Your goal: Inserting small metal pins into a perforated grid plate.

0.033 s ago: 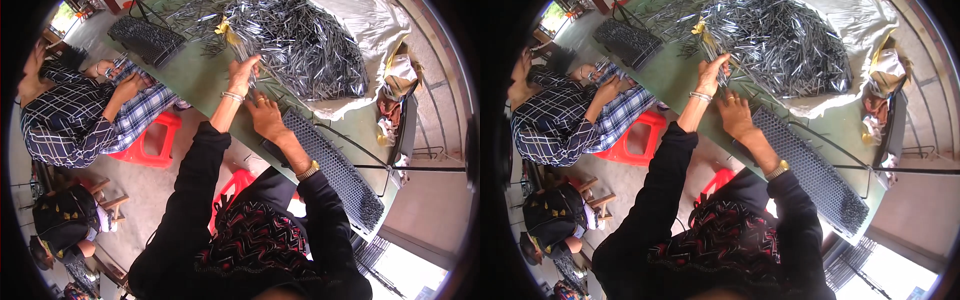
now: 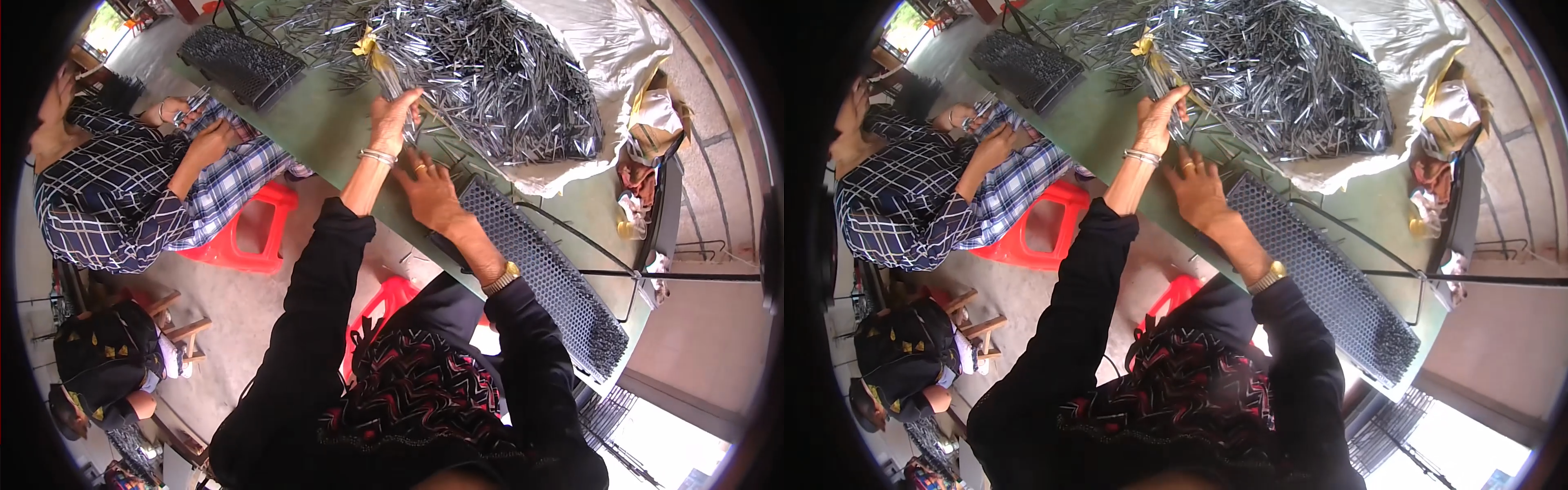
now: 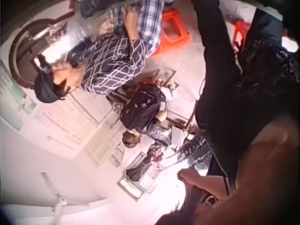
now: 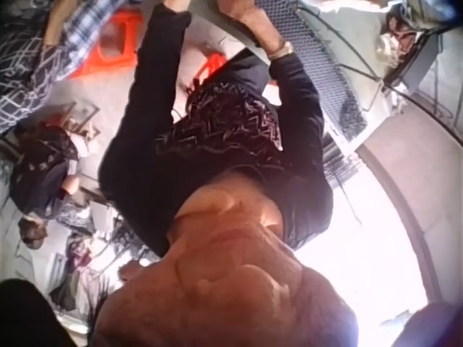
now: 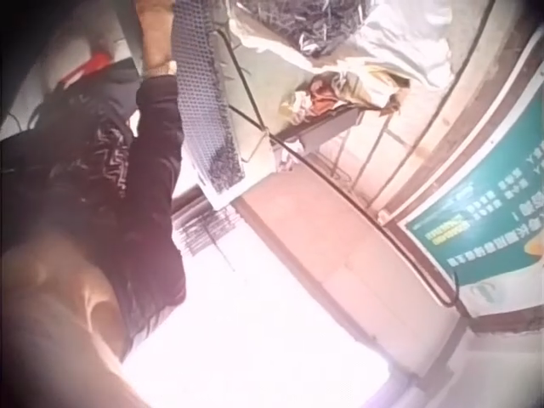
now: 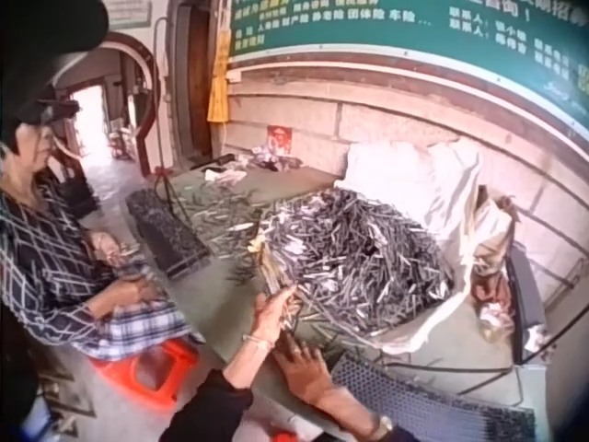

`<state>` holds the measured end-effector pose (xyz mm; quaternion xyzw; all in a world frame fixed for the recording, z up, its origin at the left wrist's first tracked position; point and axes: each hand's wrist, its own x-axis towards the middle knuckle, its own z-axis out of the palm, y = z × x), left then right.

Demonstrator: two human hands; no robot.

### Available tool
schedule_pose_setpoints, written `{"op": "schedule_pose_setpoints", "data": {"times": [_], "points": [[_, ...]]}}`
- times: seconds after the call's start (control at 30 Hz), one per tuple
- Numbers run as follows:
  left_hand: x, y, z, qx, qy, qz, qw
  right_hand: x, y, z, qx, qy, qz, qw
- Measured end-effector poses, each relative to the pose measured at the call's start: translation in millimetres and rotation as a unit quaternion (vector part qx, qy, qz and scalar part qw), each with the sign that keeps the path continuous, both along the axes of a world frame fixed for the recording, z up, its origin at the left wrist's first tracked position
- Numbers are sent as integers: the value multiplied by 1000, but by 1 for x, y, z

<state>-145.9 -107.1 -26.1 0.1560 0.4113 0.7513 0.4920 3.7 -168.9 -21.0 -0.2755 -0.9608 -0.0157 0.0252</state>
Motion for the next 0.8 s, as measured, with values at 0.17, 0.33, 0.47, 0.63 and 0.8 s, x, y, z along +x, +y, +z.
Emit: {"op": "schedule_pose_setpoints", "data": {"times": [0.17, 0.33, 0.47, 0.63, 0.8], "points": [[-16, -16, -17, -10, 34, 19, 999, -1, 19, -15, -90, -128, 37, 987], [9, -29, -33, -51, 70, 22, 996, 11, 61, -16, -16, -194, -73, 978], [40, -33, -42, -59, 83, 7, 995, 4, 75, 8, -68, -292, -148, 942], [49, -35, -62, 31, 150, 30, 988, -5, 61, 17, -367, 312, -149, 864], [59, -41, -54, -43, 349, 35, 935, -31, 44, 5, -259, 424, -235, 836]]}}
